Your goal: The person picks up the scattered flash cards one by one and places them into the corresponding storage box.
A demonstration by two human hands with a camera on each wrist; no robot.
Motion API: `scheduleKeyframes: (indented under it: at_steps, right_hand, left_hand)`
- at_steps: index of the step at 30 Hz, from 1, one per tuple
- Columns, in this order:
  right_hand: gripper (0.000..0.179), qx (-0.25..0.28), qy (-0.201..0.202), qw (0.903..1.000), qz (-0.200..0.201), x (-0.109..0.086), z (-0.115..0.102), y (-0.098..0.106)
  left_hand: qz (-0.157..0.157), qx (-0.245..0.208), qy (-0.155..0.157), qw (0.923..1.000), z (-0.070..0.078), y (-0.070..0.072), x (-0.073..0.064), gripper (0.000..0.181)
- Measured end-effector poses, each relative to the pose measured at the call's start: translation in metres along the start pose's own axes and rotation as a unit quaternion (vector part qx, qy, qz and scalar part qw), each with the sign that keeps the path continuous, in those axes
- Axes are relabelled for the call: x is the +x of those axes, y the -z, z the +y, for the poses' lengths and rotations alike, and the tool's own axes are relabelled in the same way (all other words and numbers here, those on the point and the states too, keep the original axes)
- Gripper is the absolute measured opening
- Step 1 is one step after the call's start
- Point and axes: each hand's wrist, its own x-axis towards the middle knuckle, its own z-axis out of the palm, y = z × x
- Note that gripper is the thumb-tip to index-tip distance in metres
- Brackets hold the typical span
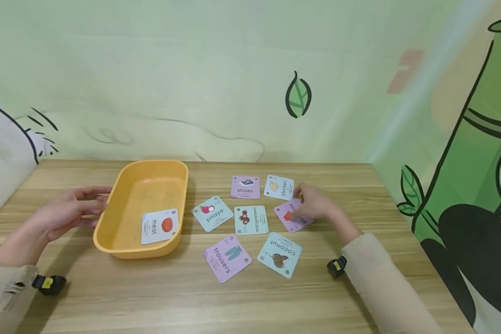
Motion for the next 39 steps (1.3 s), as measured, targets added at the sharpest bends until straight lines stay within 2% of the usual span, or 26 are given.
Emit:
scheduleKeyframes:
  at_steps: [6, 16, 39]
  right_hand:
    - [0.064, -0.012, -0.003, 0.9999, 0.000, -0.001, 0.005, 0.001]
    - [0.058, -0.017, -0.012, 0.9998, 0.005, -0.001, 0.009, 0.000]
    - [0.035, 0.076, -0.032, 0.9965, 0.005, -0.004, 0.015, 0.008]
  left_hand:
    - [0.000, 0.000, 0.002, 1.0000, -0.001, 0.000, 0.000, 0.065]
    - [0.001, 0.004, -0.001, 1.0000, -0.004, 0.000, -0.001, 0.064]
    - [0.000, 0.003, -0.004, 1.0000, 0.000, 0.000, 0.000, 0.064]
